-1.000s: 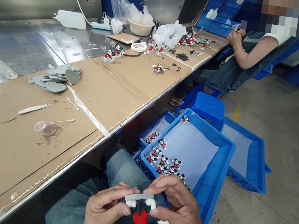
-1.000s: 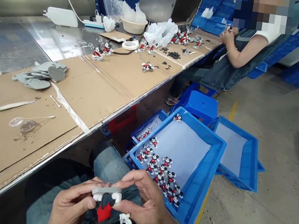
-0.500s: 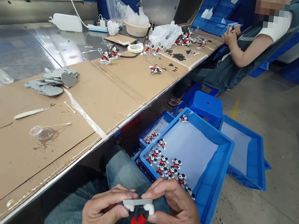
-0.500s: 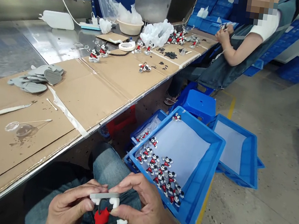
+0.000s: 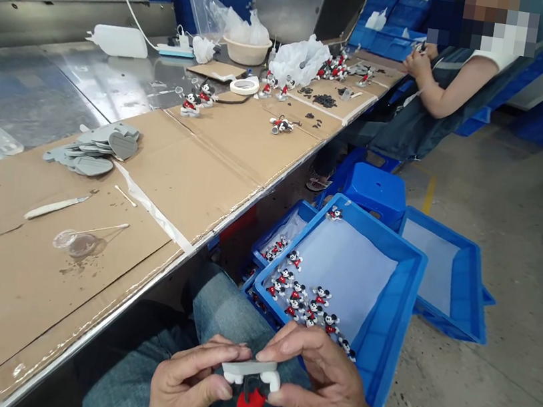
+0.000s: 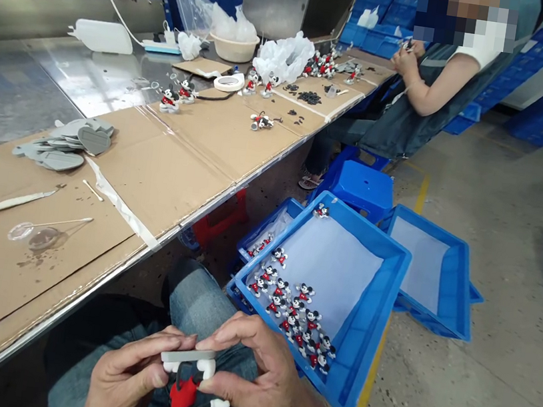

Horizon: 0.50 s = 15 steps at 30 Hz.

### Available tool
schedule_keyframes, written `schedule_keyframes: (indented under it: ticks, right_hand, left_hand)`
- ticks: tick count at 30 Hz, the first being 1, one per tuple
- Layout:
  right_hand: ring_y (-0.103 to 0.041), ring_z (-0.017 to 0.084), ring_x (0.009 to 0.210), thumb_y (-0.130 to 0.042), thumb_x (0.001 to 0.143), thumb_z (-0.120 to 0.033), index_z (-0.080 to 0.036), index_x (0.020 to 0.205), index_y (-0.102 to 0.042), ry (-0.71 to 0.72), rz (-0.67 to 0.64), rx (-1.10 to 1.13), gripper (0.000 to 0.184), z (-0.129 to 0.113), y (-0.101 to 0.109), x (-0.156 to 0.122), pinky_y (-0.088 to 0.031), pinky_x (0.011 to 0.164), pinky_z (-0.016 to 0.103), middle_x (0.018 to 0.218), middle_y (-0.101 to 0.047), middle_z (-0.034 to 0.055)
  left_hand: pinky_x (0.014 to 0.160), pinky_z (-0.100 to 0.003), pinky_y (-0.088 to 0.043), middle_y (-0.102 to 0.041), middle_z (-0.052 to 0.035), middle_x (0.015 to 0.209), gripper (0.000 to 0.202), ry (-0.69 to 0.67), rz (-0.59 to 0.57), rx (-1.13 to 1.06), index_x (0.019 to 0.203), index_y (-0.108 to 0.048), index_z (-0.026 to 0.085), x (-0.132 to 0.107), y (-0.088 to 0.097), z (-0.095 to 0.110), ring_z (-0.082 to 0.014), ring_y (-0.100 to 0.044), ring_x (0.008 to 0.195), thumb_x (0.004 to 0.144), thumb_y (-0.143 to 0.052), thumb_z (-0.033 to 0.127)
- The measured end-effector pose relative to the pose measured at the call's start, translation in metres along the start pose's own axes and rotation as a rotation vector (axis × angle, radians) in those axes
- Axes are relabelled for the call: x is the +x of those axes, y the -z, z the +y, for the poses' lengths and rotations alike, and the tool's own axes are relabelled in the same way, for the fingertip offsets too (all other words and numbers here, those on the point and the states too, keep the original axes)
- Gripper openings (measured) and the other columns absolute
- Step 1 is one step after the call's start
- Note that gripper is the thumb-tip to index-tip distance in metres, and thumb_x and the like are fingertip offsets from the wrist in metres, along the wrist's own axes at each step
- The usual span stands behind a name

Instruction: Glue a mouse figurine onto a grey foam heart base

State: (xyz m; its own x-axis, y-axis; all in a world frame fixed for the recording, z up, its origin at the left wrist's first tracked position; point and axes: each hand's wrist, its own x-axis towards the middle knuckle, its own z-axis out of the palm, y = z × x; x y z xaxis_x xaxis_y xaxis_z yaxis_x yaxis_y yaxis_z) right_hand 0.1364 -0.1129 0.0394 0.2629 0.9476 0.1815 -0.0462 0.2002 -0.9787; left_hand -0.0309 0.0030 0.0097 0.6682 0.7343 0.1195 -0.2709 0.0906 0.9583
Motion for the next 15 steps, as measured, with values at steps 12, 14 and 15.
schedule_keyframes:
  ticks: [12, 14, 15]
  right_hand:
    - [-0.058, 0.013, 0.069, -0.085, 0.067, -0.021, -0.018, 0.094, -0.060, -0.417, 0.484, 0.434, 0.037, 0.018, 0.007, 0.014, -0.045, 0.065, 0.020, 0.077, -0.062, -0.0022]
    - [-0.061, 0.015, 0.071, -0.085, 0.061, -0.019, -0.016, 0.094, -0.062, -0.432, 0.631, 0.531, 0.041, 0.032, 0.029, 0.022, -0.048, 0.068, 0.022, 0.079, -0.064, 0.0003]
    - [-0.062, 0.017, 0.072, -0.086, 0.056, -0.018, -0.015, 0.092, -0.062, -0.432, 0.710, 0.558, 0.043, 0.041, 0.045, 0.027, -0.049, 0.068, 0.023, 0.081, -0.066, 0.0020]
  left_hand:
    - [0.074, -0.022, -0.058, -0.076, -0.0117, 0.088, 0.038, 0.620, 0.195, -0.198, 0.093, -0.078, 0.019, 0.026, -0.020, -0.027, -0.0217, -0.072, 0.080, 0.063, -0.087, 0.041]
    - [0.079, -0.025, -0.058, -0.075, -0.0115, 0.097, 0.048, 0.642, 0.171, -0.180, 0.099, -0.076, 0.020, 0.046, -0.028, -0.027, -0.0238, -0.072, 0.088, 0.064, -0.084, 0.050]
    - [0.082, -0.024, -0.058, -0.075, -0.0104, 0.102, 0.051, 0.606, 0.156, -0.125, 0.103, -0.075, 0.021, 0.057, -0.029, -0.025, -0.0237, -0.072, 0.092, 0.065, -0.082, 0.053]
